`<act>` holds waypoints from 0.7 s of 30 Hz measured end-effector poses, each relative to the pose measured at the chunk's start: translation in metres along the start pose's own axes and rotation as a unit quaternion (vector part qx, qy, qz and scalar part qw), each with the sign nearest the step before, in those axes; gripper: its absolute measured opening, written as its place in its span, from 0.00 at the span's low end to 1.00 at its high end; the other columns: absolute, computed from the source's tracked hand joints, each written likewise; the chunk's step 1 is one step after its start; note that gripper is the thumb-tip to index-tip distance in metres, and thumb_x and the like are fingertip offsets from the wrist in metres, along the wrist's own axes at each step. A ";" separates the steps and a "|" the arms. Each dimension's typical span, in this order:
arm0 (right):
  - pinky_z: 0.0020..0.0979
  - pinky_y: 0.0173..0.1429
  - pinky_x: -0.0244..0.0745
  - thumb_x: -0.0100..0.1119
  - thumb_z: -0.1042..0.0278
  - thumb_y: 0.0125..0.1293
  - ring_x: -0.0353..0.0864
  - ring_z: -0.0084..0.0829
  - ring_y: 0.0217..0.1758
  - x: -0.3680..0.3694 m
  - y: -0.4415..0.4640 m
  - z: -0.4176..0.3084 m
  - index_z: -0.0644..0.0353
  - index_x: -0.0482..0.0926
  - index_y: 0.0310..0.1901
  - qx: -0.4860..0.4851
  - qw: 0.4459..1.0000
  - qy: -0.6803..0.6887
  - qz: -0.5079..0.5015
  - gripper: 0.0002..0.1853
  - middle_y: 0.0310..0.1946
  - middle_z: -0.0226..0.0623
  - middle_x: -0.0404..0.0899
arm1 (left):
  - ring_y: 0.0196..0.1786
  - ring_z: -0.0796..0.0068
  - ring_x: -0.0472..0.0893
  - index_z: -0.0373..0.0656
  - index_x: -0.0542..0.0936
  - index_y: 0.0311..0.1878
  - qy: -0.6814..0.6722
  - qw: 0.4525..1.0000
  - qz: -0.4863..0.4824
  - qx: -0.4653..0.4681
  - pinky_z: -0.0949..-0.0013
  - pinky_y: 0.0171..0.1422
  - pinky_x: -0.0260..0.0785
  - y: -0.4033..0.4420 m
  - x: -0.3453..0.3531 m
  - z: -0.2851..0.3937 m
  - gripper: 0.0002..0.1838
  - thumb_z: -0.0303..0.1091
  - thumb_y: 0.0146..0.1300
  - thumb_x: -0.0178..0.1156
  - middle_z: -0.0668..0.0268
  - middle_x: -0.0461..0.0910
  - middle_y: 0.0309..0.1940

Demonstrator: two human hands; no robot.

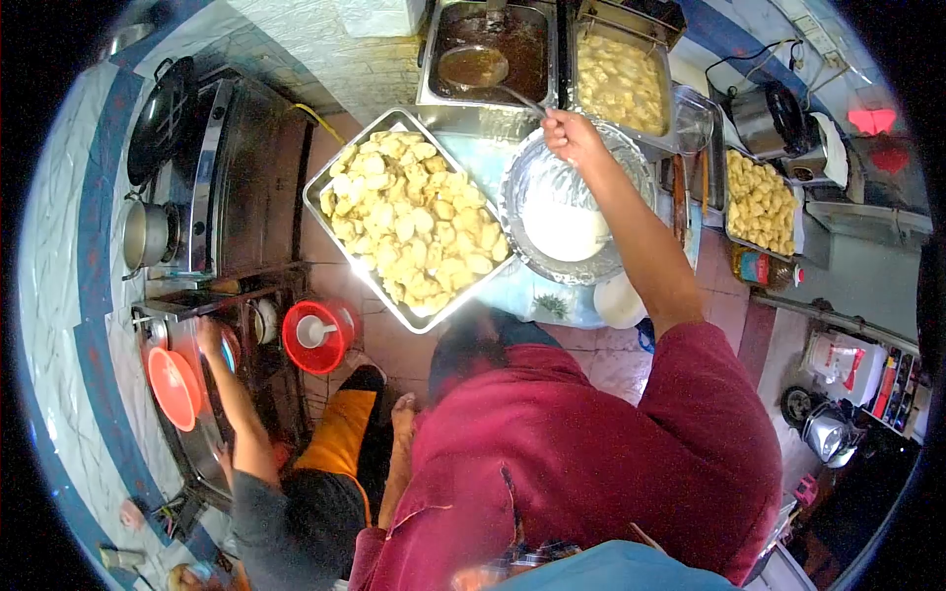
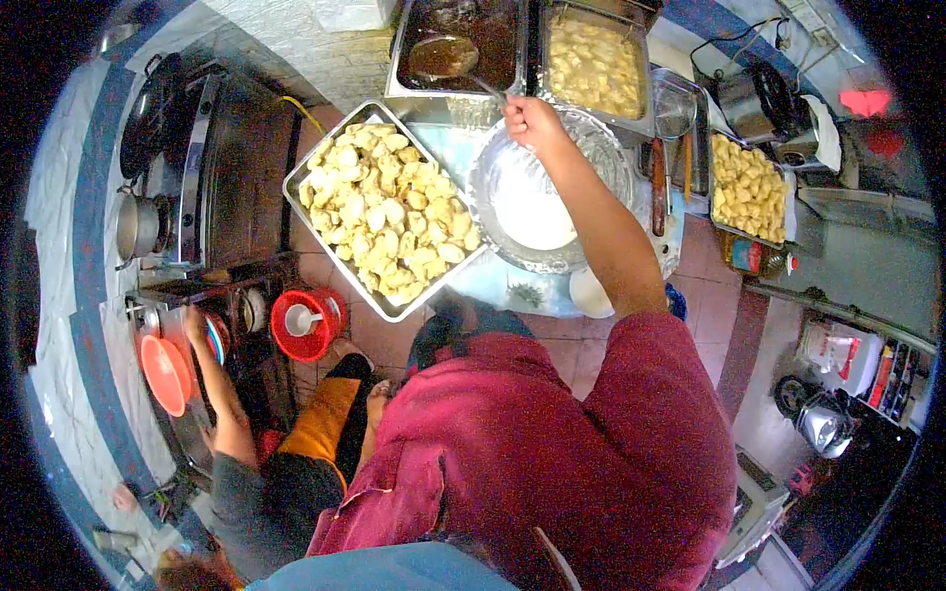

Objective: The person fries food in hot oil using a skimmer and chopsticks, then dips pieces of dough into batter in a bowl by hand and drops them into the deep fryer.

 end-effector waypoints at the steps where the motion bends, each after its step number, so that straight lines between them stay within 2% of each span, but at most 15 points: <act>1: 0.20 0.15 0.50 0.47 0.67 0.74 0.56 0.17 0.16 0.005 0.003 -0.005 0.55 0.64 0.30 -0.028 0.999 0.004 0.017 0.11 0.20 0.26 0.63 | 0.51 0.68 0.76 0.40 0.73 0.46 0.080 0.996 -0.006 0.047 0.69 0.59 0.67 0.017 -0.017 -0.020 0.05 0.29 0.70 0.52 0.64 0.76 0.46; 2: 0.20 0.15 0.50 0.48 0.67 0.74 0.56 0.17 0.16 0.009 0.001 -0.009 0.55 0.64 0.30 -0.040 0.999 0.009 0.018 0.11 0.20 0.26 0.63 | 0.53 0.64 0.76 0.37 0.72 0.48 0.405 0.882 -0.092 0.222 0.67 0.62 0.66 0.018 -0.010 -0.034 0.08 0.30 0.71 0.50 0.60 0.76 0.48; 3: 0.20 0.15 0.50 0.48 0.67 0.74 0.56 0.17 0.16 0.011 0.003 -0.015 0.55 0.64 0.30 -0.053 0.998 0.013 0.018 0.11 0.20 0.26 0.63 | 0.56 0.60 0.75 0.35 0.72 0.50 0.630 0.645 -0.051 0.429 0.64 0.65 0.66 0.020 0.006 -0.063 0.11 0.31 0.71 0.49 0.56 0.76 0.50; 5: 0.19 0.16 0.50 0.50 0.67 0.72 0.57 0.16 0.16 0.010 0.005 -0.029 0.56 0.66 0.35 -0.090 0.996 -0.006 0.010 0.08 0.20 0.26 0.65 | 0.42 0.67 0.77 0.39 0.75 0.51 0.510 0.742 0.173 0.399 0.65 0.46 0.70 0.022 0.017 -0.061 0.11 0.28 0.66 0.56 0.61 0.78 0.39; 7: 0.18 0.16 0.52 0.49 0.70 0.72 0.58 0.15 0.17 0.002 -0.007 -0.049 0.57 0.68 0.40 -0.139 0.985 -0.107 0.009 0.03 0.21 0.24 0.65 | 0.35 0.69 0.77 0.41 0.77 0.48 0.460 0.736 0.319 0.381 0.65 0.37 0.72 0.021 0.017 -0.061 0.10 0.27 0.64 0.59 0.63 0.79 0.33; 8: 0.18 0.16 0.53 0.48 0.71 0.72 0.59 0.14 0.17 0.002 -0.014 -0.059 0.57 0.70 0.42 -0.162 0.974 -0.157 0.009 0.02 0.22 0.24 0.65 | 0.35 0.69 0.77 0.42 0.77 0.45 0.484 0.698 0.356 0.389 0.65 0.37 0.72 0.019 0.017 -0.057 0.07 0.28 0.64 0.59 0.64 0.79 0.33; 11: 0.21 0.22 0.61 0.48 0.68 0.73 0.66 0.17 0.20 -0.004 -0.033 -0.092 0.62 0.73 0.57 -0.261 0.878 -0.385 0.116 0.15 0.24 0.27 0.72 | 0.33 0.70 0.77 0.43 0.75 0.38 0.522 0.609 0.450 0.393 0.67 0.37 0.71 0.008 0.007 -0.044 0.01 0.27 0.65 0.58 0.64 0.79 0.32; 12: 0.22 0.24 0.64 0.47 0.67 0.73 0.68 0.18 0.21 -0.008 -0.040 -0.100 0.63 0.74 0.61 -0.289 0.829 -0.455 0.150 0.19 0.25 0.28 0.74 | 0.32 0.70 0.77 0.44 0.75 0.36 0.522 0.621 0.422 0.405 0.67 0.37 0.71 0.006 0.000 -0.041 0.02 0.27 0.66 0.58 0.64 0.79 0.32; 13: 0.24 0.28 0.67 0.48 0.65 0.73 0.71 0.20 0.24 -0.021 -0.038 -0.111 0.64 0.75 0.60 -0.330 0.759 -0.538 0.158 0.19 0.26 0.28 0.76 | 0.31 0.71 0.76 0.44 0.74 0.35 0.520 0.634 0.394 0.415 0.67 0.37 0.71 0.005 -0.007 -0.037 0.04 0.28 0.66 0.58 0.64 0.78 0.32; 15: 0.27 0.36 0.73 0.49 0.61 0.73 0.76 0.23 0.29 -0.049 -0.023 -0.129 0.64 0.77 0.58 -0.399 0.590 -0.682 0.168 0.20 0.29 0.30 0.79 | 0.29 0.71 0.76 0.45 0.73 0.33 0.485 0.718 0.213 0.452 0.67 0.36 0.70 0.014 -0.021 -0.038 0.06 0.29 0.66 0.59 0.64 0.78 0.31; 18: 0.29 0.46 0.74 0.51 0.58 0.71 0.79 0.26 0.36 -0.047 -0.039 -0.119 0.65 0.77 0.58 -0.311 0.526 -0.773 0.169 0.22 0.30 0.30 0.81 | 0.30 0.72 0.76 0.46 0.72 0.33 0.620 0.533 0.401 0.413 0.69 0.35 0.70 0.023 0.018 -0.069 0.07 0.31 0.67 0.59 0.65 0.77 0.30; 21: 0.27 0.36 0.71 0.52 0.59 0.70 0.75 0.22 0.29 -0.039 -0.053 -0.090 0.62 0.81 0.51 -0.320 0.543 -0.766 0.127 0.17 0.27 0.28 0.78 | 0.30 0.72 0.76 0.46 0.72 0.33 0.531 0.681 0.249 0.438 0.68 0.35 0.70 0.020 0.005 -0.048 0.08 0.34 0.67 0.60 0.65 0.77 0.29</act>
Point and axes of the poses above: each hand's wrist, its own y-axis towards the middle knuckle, its own x-axis out of the palm, z = x × y, the point moved 4 cm from there along y, towards the middle knuckle
